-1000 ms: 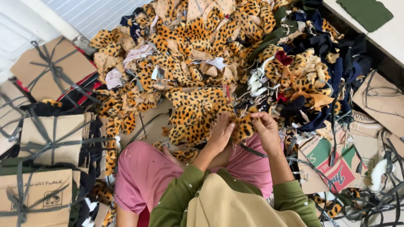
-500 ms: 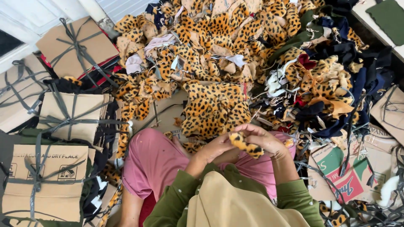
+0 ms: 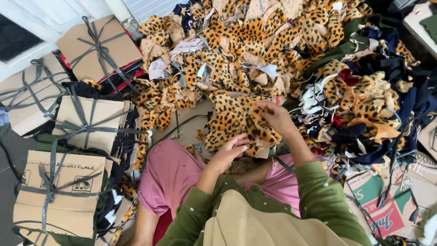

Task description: Sorting leopard-print fabric scraps and tying them into bundles with plastic straps on cardboard bases

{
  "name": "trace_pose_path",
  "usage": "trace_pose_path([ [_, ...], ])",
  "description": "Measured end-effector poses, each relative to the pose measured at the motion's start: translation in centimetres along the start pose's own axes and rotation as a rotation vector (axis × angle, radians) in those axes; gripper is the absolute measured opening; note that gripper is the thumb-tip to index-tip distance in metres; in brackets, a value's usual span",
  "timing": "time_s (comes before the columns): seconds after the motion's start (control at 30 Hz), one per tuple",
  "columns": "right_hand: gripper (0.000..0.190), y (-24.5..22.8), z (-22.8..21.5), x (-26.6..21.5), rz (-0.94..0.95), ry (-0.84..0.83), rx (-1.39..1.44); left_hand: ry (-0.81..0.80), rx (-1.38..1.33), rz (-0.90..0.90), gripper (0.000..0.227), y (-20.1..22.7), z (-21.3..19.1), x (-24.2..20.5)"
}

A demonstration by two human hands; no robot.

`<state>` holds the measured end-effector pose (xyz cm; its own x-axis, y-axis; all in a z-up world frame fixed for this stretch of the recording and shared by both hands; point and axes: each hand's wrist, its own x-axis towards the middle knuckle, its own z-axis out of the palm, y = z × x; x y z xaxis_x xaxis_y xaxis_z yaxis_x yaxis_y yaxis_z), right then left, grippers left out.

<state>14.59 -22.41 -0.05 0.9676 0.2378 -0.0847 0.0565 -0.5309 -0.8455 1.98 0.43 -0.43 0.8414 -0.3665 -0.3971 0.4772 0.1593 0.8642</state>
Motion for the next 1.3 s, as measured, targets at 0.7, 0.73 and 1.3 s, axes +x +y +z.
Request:
trace_pose_path([
  [0.7, 0.045, 1.6, 6.0, -7.0, 0.022, 0.473, -0.461, 0.247, 0.834, 0.129, 0.065, 2.1, 2.1, 3.0],
  [0.73, 0.045, 2.4, 6.0, -7.2, 0.018, 0.476, -0.459, 0.249, 0.838, 0.133, 0.065, 1.6, 1.7, 3.3],
  [1.3, 0.061, -0.8, 7.4, -4.0, 0.160, 0.046, -0.597, 0.436, 1.084, -0.062, 0.064, 2.7, 4.7, 2.1],
])
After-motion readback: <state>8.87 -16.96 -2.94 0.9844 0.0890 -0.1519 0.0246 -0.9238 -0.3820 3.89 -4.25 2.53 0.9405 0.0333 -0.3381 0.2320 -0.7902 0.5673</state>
